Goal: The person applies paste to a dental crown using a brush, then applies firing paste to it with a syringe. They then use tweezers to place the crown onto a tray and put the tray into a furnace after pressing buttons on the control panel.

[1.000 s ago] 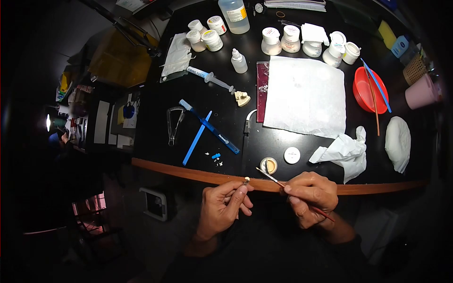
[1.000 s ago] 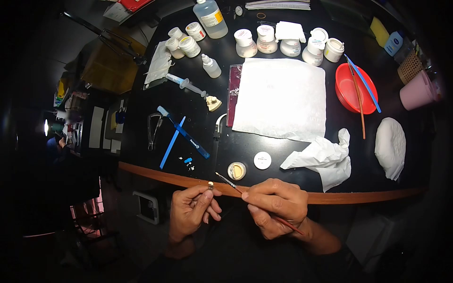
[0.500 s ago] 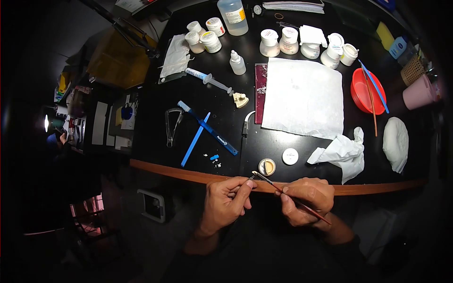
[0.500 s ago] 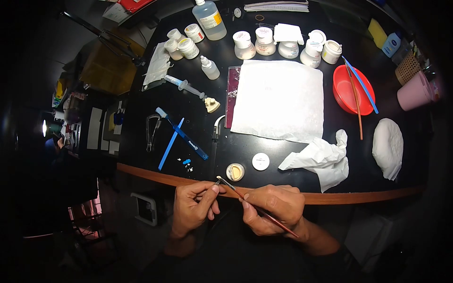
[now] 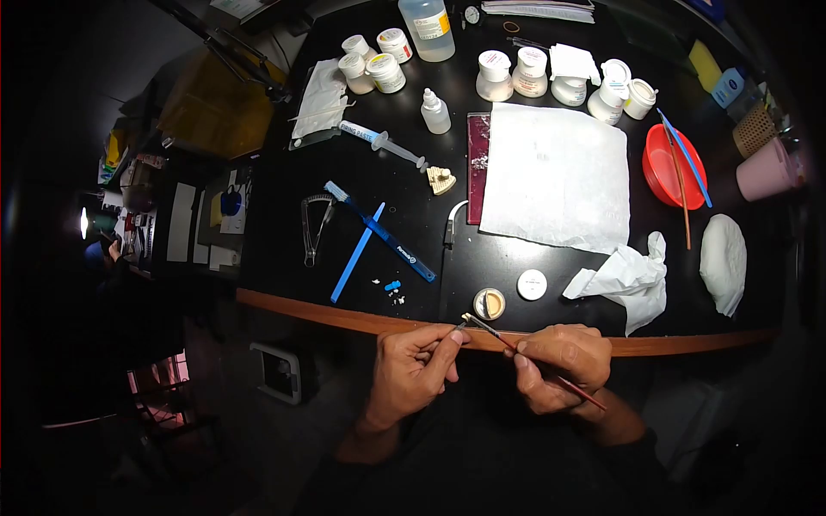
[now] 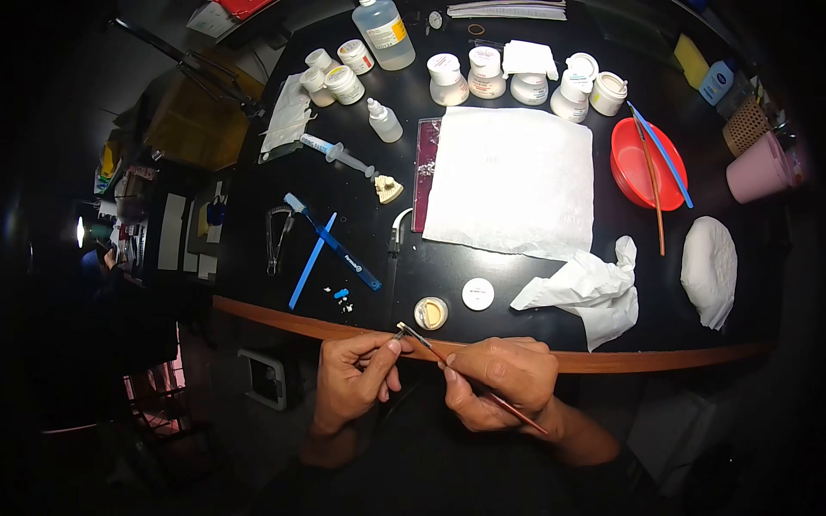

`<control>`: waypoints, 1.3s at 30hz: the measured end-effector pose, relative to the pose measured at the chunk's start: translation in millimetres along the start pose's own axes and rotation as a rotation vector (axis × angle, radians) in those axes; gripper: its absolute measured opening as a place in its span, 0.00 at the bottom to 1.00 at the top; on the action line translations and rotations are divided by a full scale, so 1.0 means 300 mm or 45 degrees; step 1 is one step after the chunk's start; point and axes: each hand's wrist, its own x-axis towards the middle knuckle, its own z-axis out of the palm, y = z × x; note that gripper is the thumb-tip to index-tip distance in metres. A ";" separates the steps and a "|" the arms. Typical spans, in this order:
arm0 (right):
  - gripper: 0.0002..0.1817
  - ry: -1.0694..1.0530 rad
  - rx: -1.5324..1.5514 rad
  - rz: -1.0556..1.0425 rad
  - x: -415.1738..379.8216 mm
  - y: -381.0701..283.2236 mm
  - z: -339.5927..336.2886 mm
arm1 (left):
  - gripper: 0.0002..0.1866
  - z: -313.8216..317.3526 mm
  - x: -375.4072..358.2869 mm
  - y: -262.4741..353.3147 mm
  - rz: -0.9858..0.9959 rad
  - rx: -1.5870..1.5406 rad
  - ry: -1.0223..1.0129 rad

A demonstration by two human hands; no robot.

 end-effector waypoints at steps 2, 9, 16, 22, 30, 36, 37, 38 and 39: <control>0.09 -0.033 0.002 -0.015 0.005 0.000 -0.006 | 0.10 -0.001 0.001 0.004 -0.010 -0.003 -0.011; 0.09 -0.090 0.023 -0.048 0.008 0.002 -0.021 | 0.10 0.003 -0.003 -0.001 -0.009 0.006 0.000; 0.09 -0.062 0.046 -0.049 0.005 0.001 -0.020 | 0.10 0.004 -0.007 -0.004 -0.016 -0.007 -0.004; 0.08 -0.044 0.066 -0.012 0.000 -0.003 -0.021 | 0.09 0.007 -0.007 0.003 -0.013 0.005 0.005; 0.09 -0.036 0.038 -0.025 0.002 -0.001 -0.016 | 0.09 0.008 -0.012 0.008 0.034 0.042 0.035; 0.09 -0.055 0.047 -0.036 0.005 0.000 -0.019 | 0.08 0.013 -0.012 0.010 0.081 0.064 0.073; 0.09 -0.076 0.056 -0.038 0.006 0.000 -0.024 | 0.08 0.014 -0.011 0.011 0.099 0.065 0.079; 0.09 -0.044 0.075 -0.028 0.002 0.000 -0.026 | 0.08 0.015 -0.011 0.012 0.117 0.066 0.088; 0.09 -0.012 0.096 -0.018 -0.005 0.000 -0.027 | 0.08 0.016 -0.011 0.010 0.167 0.088 0.109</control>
